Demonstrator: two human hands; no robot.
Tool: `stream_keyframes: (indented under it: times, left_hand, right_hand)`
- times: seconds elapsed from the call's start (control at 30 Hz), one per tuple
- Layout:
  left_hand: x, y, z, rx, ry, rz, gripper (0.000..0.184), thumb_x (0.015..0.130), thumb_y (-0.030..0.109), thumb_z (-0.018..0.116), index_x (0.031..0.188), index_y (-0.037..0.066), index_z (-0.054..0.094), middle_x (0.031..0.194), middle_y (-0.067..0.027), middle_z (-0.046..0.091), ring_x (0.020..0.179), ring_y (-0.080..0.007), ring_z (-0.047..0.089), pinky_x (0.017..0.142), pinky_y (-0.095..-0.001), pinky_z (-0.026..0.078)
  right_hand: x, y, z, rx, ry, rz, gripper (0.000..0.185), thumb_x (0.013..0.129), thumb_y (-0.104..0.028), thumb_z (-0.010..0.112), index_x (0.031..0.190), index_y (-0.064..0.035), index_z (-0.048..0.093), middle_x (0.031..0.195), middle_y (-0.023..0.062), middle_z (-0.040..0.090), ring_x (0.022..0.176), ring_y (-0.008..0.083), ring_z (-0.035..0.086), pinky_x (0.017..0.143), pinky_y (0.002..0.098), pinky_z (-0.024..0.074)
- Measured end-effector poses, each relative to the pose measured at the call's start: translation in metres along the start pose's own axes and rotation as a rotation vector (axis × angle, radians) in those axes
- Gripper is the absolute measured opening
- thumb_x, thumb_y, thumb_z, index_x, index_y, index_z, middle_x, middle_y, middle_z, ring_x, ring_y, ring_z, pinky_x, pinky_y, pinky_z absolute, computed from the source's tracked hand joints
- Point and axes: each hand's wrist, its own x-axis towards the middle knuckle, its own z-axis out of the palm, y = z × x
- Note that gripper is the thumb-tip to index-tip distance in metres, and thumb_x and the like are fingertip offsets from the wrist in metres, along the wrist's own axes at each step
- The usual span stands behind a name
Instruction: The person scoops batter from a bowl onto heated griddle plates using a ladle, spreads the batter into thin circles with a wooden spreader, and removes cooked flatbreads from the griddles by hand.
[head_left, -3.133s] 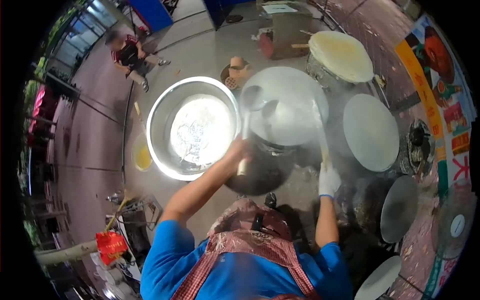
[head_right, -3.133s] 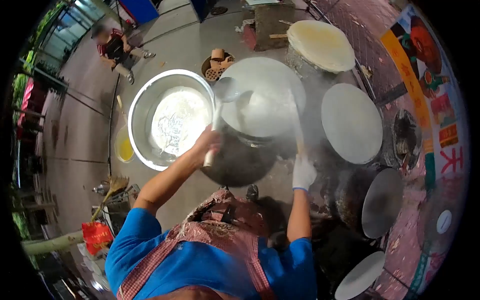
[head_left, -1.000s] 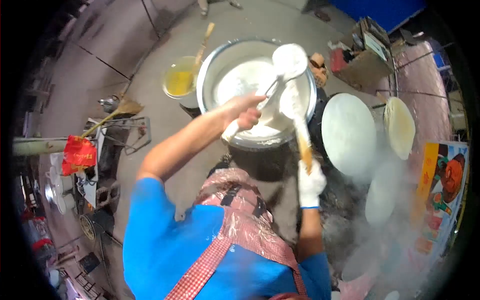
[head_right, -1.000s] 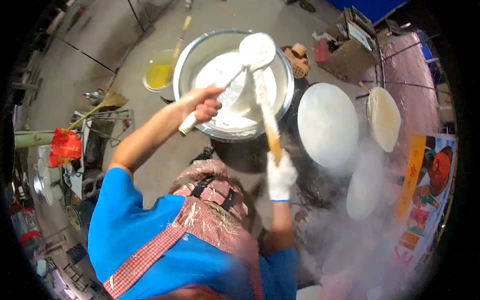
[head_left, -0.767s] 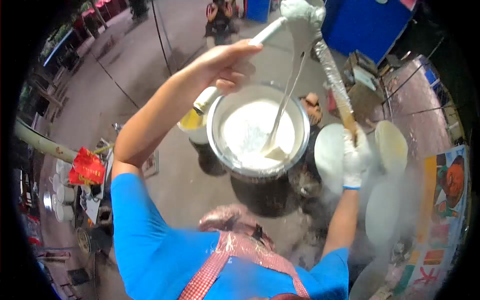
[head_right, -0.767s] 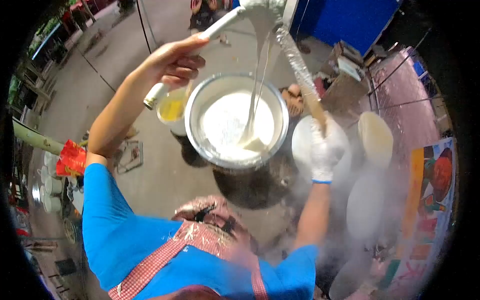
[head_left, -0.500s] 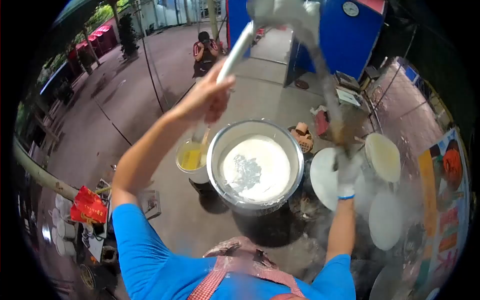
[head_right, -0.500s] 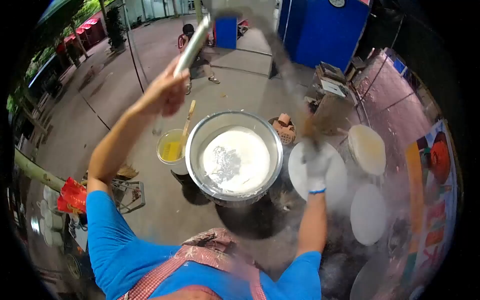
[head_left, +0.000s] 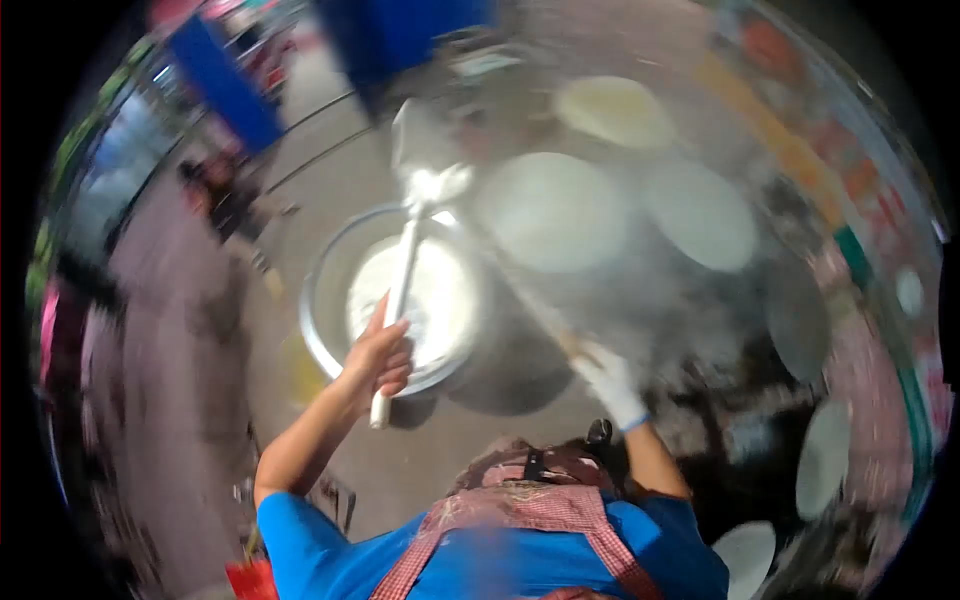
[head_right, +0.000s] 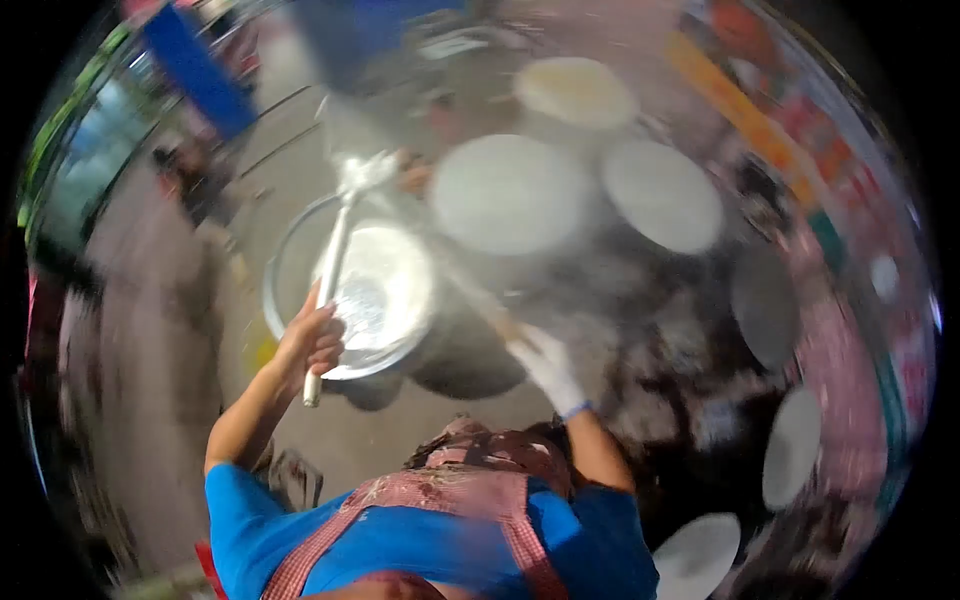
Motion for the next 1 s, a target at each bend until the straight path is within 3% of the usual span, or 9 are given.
stream_keyframes:
  times: [0.07, 0.1, 0.13, 0.17, 0.43, 0.6, 0.87, 0.93, 1.0]
  left_hand:
    - [0.042, -0.021, 0.025, -0.108, 0.062, -0.089, 0.027, 0.091, 0.027, 0.047, 0.117, 0.031, 0.042, 0.053, 0.0039, 0.029, 0.038, -0.0048, 0.027, 0.03, -0.0177, 0.023]
    - [0.073, -0.034, 0.026, -0.344, -0.073, -0.231, 0.019, 0.091, 0.031, 0.046, 0.078, 0.016, 0.046, 0.052, 0.0034, 0.032, 0.037, -0.0047, 0.028, 0.029, -0.018, 0.025]
    - [0.102, -0.039, 0.036, -0.689, -0.325, -0.655, 0.038, 0.091, 0.033, 0.044, 0.059, 0.014, 0.034, 0.051, 0.0025, 0.034, 0.036, -0.0051, 0.031, 0.029, -0.0179, 0.027]
    - [0.117, -0.051, 0.071, -0.718, -0.203, -0.664, 0.041, 0.091, 0.031, 0.042, 0.057, 0.011, 0.035, 0.05, 0.0016, 0.035, 0.035, -0.0055, 0.032, 0.029, -0.0181, 0.027]
    - [0.224, -0.217, 0.343, -0.924, -0.548, -1.096, 0.032, 0.09, 0.018, 0.039, 0.095, -0.013, 0.047, 0.057, -0.0024, 0.04, 0.041, -0.012, 0.039, 0.038, -0.0262, 0.039]
    - [0.28, -0.261, 0.529, -0.479, -0.86, -1.193, 0.023, 0.092, 0.026, 0.045, 0.108, 0.01, 0.05, 0.057, 0.0009, 0.036, 0.039, -0.0093, 0.033, 0.033, -0.0218, 0.029]
    - [0.37, -0.325, 0.734, 0.633, -0.816, -0.271, 0.023, 0.089, 0.019, 0.05, 0.109, 0.021, 0.038, 0.055, -0.0013, 0.034, 0.034, -0.0124, 0.029, 0.03, -0.0274, 0.024]
    - [0.417, -0.362, 0.751, 0.679, -0.841, -0.26, 0.043, 0.087, 0.014, 0.048, 0.126, 0.026, 0.033, 0.058, -0.0092, 0.045, 0.041, -0.0223, 0.045, 0.037, -0.0369, 0.037]
    - [0.477, -0.389, 0.743, 1.216, -0.62, 0.577, 0.055, 0.085, 0.011, 0.046, 0.134, 0.028, 0.026, 0.068, -0.0159, 0.054, 0.056, -0.0307, 0.054, 0.051, -0.0426, 0.044]
  right_hand:
    - [-0.007, 0.019, -0.026, -0.102, -0.035, 0.165, 0.055, 0.083, -0.038, 0.06, 0.122, -0.0009, 0.051, 0.103, 0.01, 0.062, 0.085, 0.0125, 0.057, 0.07, 0.0257, 0.0465]
    - [-0.019, 0.04, -0.041, -0.095, -0.021, 0.168, 0.056, 0.084, -0.041, 0.058, 0.121, 0.0001, 0.05, 0.099, 0.0113, 0.064, 0.077, 0.0174, 0.058, 0.067, 0.0293, 0.0462]
    - [-0.015, 0.129, -0.051, -0.393, 0.258, -0.339, 0.053, 0.084, -0.043, 0.056, 0.119, -0.0035, 0.052, 0.091, 0.0134, 0.065, 0.072, 0.024, 0.059, 0.065, 0.0335, 0.0455]
    - [-0.05, 0.116, -0.075, -0.305, 0.188, -0.151, 0.048, 0.084, -0.045, 0.054, 0.114, -0.0079, 0.056, 0.088, 0.0156, 0.063, 0.076, 0.0284, 0.06, 0.066, 0.0356, 0.0457]
    - [-0.254, 0.256, -0.256, -0.496, 0.632, 0.384, 0.043, 0.079, -0.044, 0.058, 0.11, -0.0148, 0.058, 0.09, 0.0155, 0.063, 0.083, 0.0337, 0.06, 0.071, 0.0379, 0.048]
    - [-0.321, 0.216, -0.373, -0.484, 1.156, 0.603, 0.035, 0.081, -0.037, 0.057, 0.101, -0.0086, 0.062, 0.087, 0.0179, 0.064, 0.081, 0.0348, 0.061, 0.069, 0.04, 0.0477]
    - [-0.221, 0.21, -0.506, -0.779, 1.344, 0.112, 0.038, 0.079, -0.023, 0.063, 0.116, -0.0171, 0.058, 0.084, 0.0176, 0.063, 0.078, 0.0329, 0.061, 0.067, 0.0396, 0.0475]
    - [-0.169, 0.217, -0.523, -0.693, 1.234, 0.463, 0.03, 0.082, -0.029, 0.056, 0.109, -0.0165, 0.061, 0.077, 0.0192, 0.061, 0.072, 0.038, 0.058, 0.063, 0.0469, 0.0449]
    - [-0.151, 0.245, -0.534, -0.687, 1.157, 0.537, 0.03, 0.084, -0.03, 0.052, 0.107, -0.0155, 0.062, 0.076, 0.0198, 0.061, 0.073, 0.0385, 0.058, 0.064, 0.0474, 0.0447]
